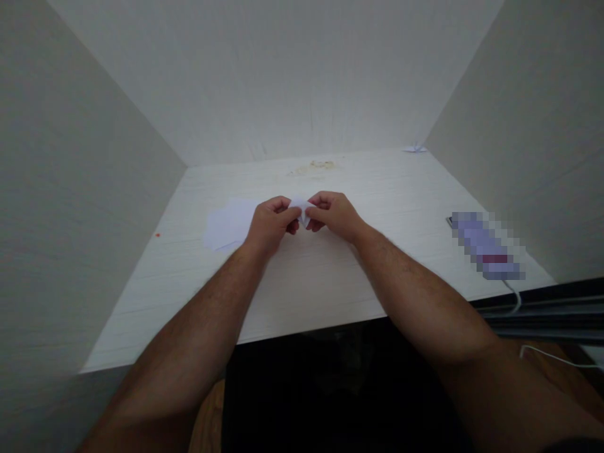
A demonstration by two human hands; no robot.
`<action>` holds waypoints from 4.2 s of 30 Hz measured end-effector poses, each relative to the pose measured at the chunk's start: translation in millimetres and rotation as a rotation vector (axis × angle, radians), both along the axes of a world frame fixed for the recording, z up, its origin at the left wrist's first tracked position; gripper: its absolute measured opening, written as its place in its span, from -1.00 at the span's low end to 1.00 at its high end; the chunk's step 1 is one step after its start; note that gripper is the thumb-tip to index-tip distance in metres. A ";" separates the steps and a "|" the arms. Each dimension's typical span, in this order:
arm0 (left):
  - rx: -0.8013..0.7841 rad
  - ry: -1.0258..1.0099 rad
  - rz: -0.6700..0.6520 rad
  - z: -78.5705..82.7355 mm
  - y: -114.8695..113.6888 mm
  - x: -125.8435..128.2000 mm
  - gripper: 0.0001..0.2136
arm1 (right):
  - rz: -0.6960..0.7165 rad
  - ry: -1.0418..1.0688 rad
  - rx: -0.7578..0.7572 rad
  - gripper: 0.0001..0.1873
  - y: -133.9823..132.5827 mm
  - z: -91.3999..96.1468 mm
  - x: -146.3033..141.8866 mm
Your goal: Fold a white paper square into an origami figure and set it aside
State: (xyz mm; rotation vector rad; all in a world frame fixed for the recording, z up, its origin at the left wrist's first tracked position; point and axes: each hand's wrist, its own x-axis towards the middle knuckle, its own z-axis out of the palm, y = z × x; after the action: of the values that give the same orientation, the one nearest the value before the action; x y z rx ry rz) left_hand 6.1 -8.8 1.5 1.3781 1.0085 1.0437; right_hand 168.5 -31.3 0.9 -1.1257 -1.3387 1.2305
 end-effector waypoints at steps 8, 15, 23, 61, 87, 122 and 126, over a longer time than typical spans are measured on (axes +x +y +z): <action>-0.044 -0.019 0.053 4.2 -4.2 6.3 -0.89 | 0.023 -0.083 -0.075 -0.89 -3.9 3.8 -1.4; -0.055 -0.010 0.045 5.5 -5.4 4.9 -0.91 | 0.013 -0.142 -0.047 -0.88 -5.1 6.3 -1.7; -0.089 -0.016 0.051 3.9 -4.1 4.4 -0.90 | 0.016 -0.171 -0.037 -0.87 -5.0 4.6 -1.1; -0.012 -0.076 0.148 4.8 -1.7 5.8 -0.89 | -0.020 -0.140 0.016 -0.84 -6.7 1.2 -4.3; 0.054 -0.009 0.123 1.8 -2.8 6.5 -0.86 | -0.086 -0.208 0.121 -0.79 -5.7 0.4 -4.6; 0.118 0.198 -0.020 14.9 -11.4 2.8 -0.83 | -0.135 0.003 0.150 -0.80 1.4 -3.5 -0.6; 0.135 0.219 -0.028 13.2 -9.9 1.6 -0.82 | -0.140 0.005 0.188 -0.83 1.3 -2.5 -0.1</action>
State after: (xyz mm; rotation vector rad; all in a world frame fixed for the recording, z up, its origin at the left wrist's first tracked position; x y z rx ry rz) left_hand 7.7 -18.7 14.8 1.6405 1.0894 0.9690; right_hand 168.4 -29.9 -1.6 -1.0628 -1.3187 0.9844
